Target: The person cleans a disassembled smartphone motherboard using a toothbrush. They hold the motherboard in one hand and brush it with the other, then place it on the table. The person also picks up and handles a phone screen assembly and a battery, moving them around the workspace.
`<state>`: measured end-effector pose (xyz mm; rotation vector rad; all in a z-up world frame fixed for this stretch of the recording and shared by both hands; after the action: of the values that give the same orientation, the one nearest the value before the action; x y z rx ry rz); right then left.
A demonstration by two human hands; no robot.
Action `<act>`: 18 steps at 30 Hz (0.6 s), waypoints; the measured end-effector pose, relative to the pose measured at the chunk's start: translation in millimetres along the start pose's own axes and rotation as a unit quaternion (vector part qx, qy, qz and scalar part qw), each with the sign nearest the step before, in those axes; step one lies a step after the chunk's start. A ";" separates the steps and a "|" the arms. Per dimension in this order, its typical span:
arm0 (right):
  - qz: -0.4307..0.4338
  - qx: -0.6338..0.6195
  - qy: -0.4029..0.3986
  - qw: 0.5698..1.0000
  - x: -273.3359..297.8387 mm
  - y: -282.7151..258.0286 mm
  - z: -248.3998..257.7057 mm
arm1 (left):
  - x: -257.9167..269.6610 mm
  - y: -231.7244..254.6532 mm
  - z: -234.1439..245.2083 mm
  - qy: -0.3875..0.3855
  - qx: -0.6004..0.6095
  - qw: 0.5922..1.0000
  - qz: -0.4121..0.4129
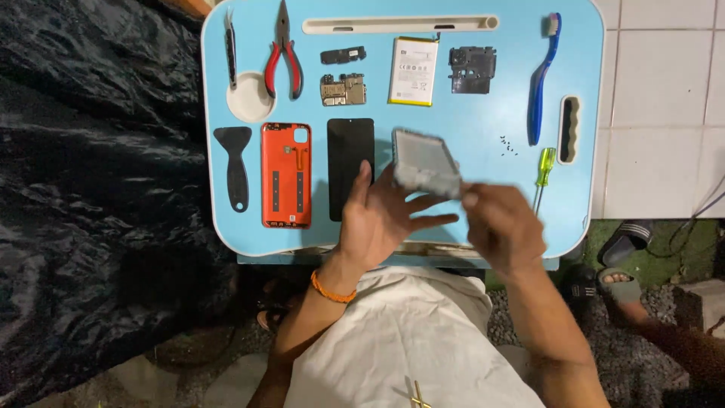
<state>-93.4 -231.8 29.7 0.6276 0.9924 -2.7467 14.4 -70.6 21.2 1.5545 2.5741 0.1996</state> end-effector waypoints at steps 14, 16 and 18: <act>0.034 -0.036 0.013 0.999 38.7 -12.3 -50.4 | -36.3 4.9 17.9 -0.062 0.020 0.998 0.014; -0.032 -0.159 -0.012 0.987 10.0 -35.7 -36.0 | -38.4 6.6 24.1 -0.063 -0.012 0.997 0.032; -0.001 -0.089 0.032 0.995 20.0 -24.6 -53.8 | -41.0 7.6 27.9 -0.066 -0.024 0.997 0.033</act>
<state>-100.4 -178.6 -2.0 0.6886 1.2368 -2.6158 44.8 -102.1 -3.2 1.5821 2.4030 0.1585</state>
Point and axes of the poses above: each hand's wrist, its own x-axis away from the middle knuckle, its own z-axis out of the back of the hand, y = z × x, the point moved 3 cm from there along -x, towards the middle knuckle, and after that the axes turned 13 degrees about -y, right-handed, at the moved point
